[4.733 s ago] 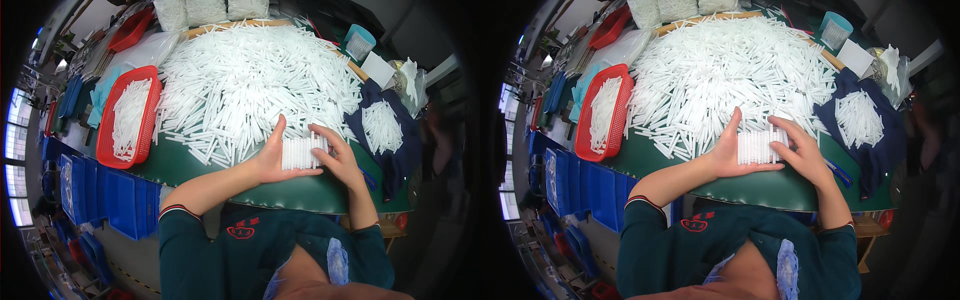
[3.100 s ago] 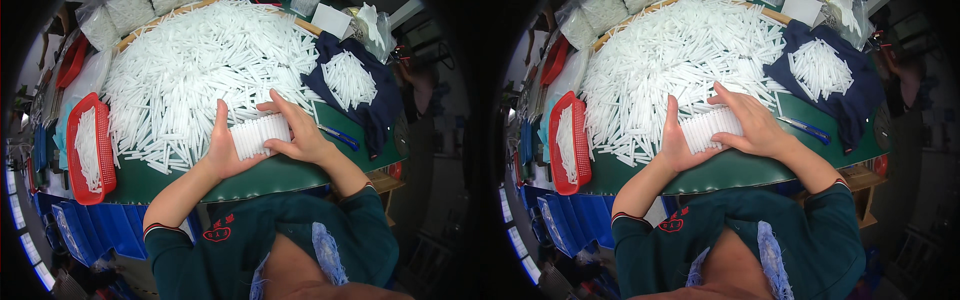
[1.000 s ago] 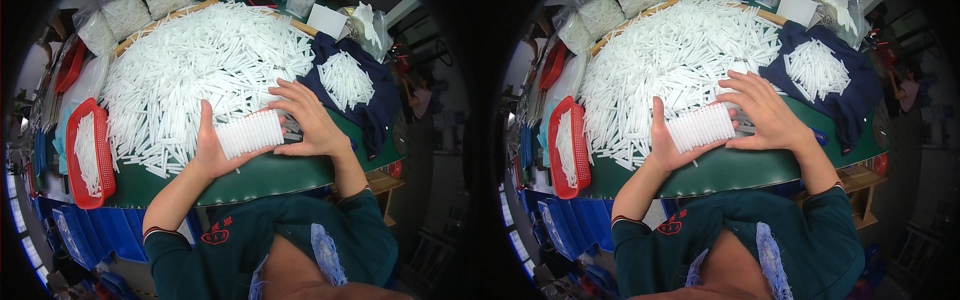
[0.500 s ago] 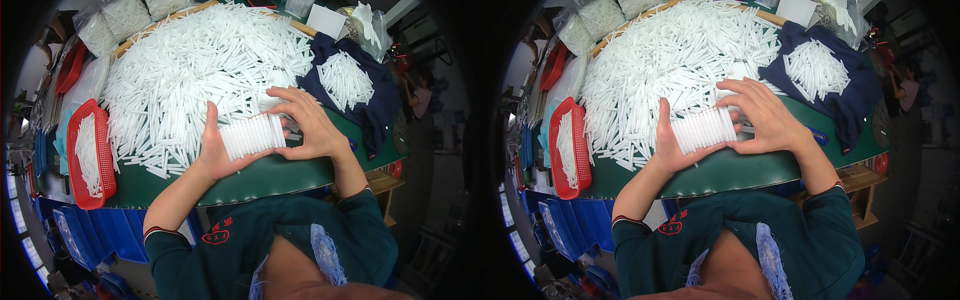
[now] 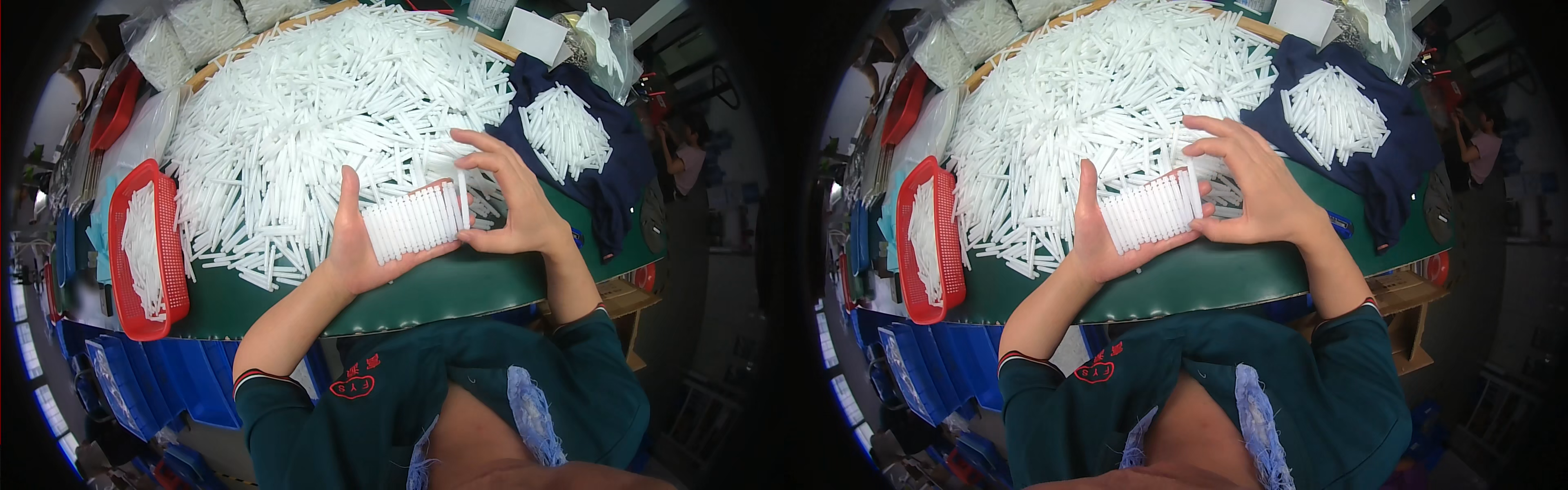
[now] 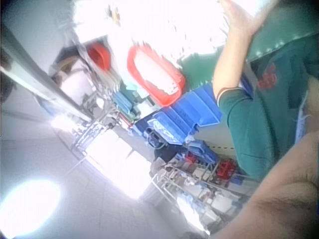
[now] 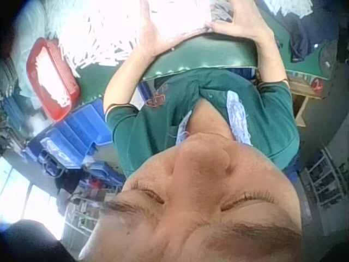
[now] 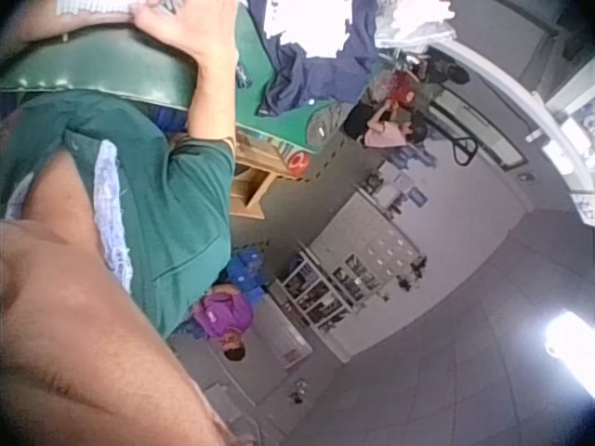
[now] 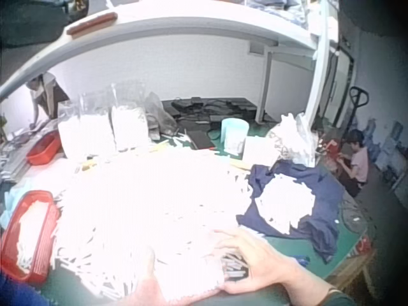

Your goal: The person sorts and aligns small white plastic parts into stacks on a workbench by hand.

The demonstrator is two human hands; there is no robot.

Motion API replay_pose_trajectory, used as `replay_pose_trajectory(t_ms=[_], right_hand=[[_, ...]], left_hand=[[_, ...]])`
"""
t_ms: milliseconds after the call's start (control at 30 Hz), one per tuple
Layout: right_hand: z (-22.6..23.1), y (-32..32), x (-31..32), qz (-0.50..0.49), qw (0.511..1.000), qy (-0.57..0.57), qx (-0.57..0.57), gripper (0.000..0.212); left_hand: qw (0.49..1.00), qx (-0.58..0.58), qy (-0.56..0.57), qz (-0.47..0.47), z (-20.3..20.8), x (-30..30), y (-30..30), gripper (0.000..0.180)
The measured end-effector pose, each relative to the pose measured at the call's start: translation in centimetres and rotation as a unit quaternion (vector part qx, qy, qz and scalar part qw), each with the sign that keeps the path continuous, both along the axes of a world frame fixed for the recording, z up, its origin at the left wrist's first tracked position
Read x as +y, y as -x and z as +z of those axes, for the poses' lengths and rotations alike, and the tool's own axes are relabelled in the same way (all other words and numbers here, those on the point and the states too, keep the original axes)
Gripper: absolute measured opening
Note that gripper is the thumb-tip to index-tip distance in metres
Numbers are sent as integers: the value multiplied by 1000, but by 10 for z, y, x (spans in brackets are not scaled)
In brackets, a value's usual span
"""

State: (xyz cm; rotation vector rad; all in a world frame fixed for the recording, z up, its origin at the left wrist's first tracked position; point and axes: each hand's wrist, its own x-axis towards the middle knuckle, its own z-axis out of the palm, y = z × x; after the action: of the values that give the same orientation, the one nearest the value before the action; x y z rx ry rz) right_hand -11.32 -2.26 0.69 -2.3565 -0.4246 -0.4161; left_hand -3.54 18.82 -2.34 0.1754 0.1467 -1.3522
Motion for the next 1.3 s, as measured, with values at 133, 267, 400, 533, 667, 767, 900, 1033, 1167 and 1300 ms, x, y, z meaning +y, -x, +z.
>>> replay_pose_trajectory(t_ms=[133, 267, 400, 533, 667, 767, 900, 1033, 1167, 1300], right_hand=[[0, -5, -40, -241, 966, 46, -84, 61], [-7, 7, -91, -491, 847, 202, -17, 66], [-13, 4, -94, -500, 824, 257, -67, 67], [-11, -8, -46, -238, 963, 1, -130, 63], [-9, -6, 1, -84, 986, 81, -121, 74], [-4, -2, 31, -31, 986, 134, -89, 79], [-5, -1, 47, -16, 985, 164, -59, 77], [-8, -2, 48, -7, 981, 185, -51, 74], [-8, -2, 51, -13, 985, 168, -40, 70], [-8, -1, 52, -9, 983, 179, -38, 72]], left_hand=[[999, 18, 39, -18, -3, 2, -2, 120], [997, 66, 46, -12, -3, 2, -3, 120], [996, 70, 55, -11, -4, 2, -3, 120], [997, 57, 55, -8, -2, 1, -2, 121], [999, 6, 47, -8, -4, 0, -1, 118], [999, 4, 34, 1, -7, 0, 1, 114], [999, 16, 39, 2, -14, 1, 3, 101], [999, -46, -7, 23, -10, -3, 4, 94], [998, -36, -32, 30, -8, -5, 6, 94], [999, -33, 38, 11, -20, -5, 5, 97]])
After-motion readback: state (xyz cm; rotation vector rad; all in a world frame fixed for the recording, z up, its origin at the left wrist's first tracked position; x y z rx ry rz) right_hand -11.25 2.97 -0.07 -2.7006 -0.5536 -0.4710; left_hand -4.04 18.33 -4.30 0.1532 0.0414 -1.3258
